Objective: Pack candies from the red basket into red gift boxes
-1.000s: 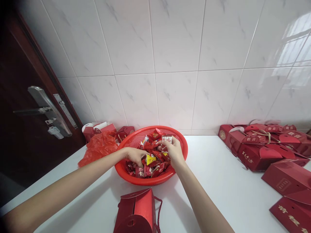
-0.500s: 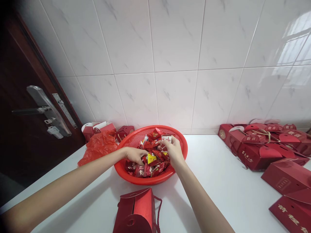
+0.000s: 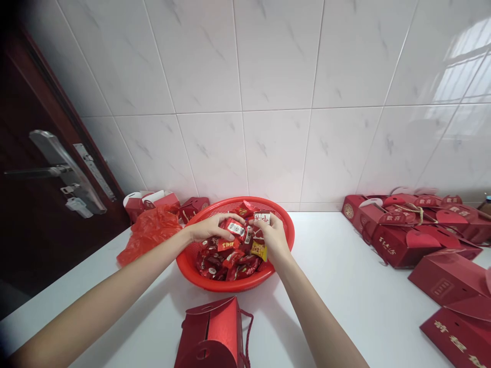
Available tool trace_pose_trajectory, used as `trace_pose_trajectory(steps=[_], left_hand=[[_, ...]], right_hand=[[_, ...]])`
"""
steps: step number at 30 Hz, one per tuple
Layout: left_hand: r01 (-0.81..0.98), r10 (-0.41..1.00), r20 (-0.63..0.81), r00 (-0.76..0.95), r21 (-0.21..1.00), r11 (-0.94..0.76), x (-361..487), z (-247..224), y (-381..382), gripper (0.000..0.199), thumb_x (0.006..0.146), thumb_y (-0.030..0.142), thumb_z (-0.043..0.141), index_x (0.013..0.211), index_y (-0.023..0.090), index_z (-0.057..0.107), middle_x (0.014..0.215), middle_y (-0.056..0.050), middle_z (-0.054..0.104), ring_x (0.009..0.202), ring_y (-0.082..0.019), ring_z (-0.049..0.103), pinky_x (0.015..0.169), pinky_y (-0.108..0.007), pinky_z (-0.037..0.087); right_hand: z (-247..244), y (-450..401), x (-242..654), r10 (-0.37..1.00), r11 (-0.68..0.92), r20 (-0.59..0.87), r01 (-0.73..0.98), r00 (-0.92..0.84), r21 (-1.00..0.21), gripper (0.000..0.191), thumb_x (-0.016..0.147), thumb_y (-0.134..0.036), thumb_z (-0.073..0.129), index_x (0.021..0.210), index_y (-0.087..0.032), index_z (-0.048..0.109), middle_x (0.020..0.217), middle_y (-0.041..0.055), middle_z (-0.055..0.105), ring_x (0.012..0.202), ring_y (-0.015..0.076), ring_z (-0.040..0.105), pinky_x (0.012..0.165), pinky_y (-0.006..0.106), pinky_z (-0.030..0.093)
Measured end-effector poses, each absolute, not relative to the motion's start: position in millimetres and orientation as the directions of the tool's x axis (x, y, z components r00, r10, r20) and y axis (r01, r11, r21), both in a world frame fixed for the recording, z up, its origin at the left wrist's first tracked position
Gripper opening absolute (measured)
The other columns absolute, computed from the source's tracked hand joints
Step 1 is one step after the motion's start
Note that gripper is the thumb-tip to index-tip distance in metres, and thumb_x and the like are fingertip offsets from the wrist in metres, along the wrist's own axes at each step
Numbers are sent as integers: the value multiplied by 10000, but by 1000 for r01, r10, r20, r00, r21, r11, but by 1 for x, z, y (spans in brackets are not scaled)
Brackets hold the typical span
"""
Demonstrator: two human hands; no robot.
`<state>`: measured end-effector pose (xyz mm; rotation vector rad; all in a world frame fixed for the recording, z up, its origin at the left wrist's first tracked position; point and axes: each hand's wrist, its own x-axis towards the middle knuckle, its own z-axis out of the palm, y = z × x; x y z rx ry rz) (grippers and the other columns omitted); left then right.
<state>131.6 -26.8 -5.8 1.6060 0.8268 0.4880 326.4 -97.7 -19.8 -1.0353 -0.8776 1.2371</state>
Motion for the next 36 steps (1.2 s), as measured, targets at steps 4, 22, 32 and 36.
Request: trace_pose_trajectory(steps=[4,22,32,36], left_hand=[[156,815,-80,574,988,-13,131,-7,-25,584,547,125,837,1102,193,668,917,-4,710,861,-177,667,807,-307,521],[2,878,-45,476,999,50,129,-10,-21,502,695,213,810,1172,181,656,888,-3,672,811,-148,654,769,-307,549],[-76,942,24,334,997,2,126,-16,-12,563,646,174,859,1165,171,643,833,19,697,757,-121,680,813,-291,555],[-64,936,30,350,998,-8,126,-17,-13,610,655,145,848,1221,188,626,894,6,721,775,-127,693,809,-296,569]], right_hand=[[-18,-99,326,990,24,-22,-315,140,-949,230,597,-324,730,766,-185,661,689,34,710,611,177,620,580,300,493],[-15,-101,327,975,64,6,-256,221,-964,208,592,-329,700,750,-196,674,661,14,667,586,147,557,525,261,377],[-13,-103,326,971,61,-3,-260,237,-964,220,601,-289,677,809,-220,655,714,10,700,591,149,562,514,257,377],[-14,-102,326,970,53,-18,-285,241,-957,228,598,-267,658,820,-216,643,725,13,718,569,147,564,515,262,400]])
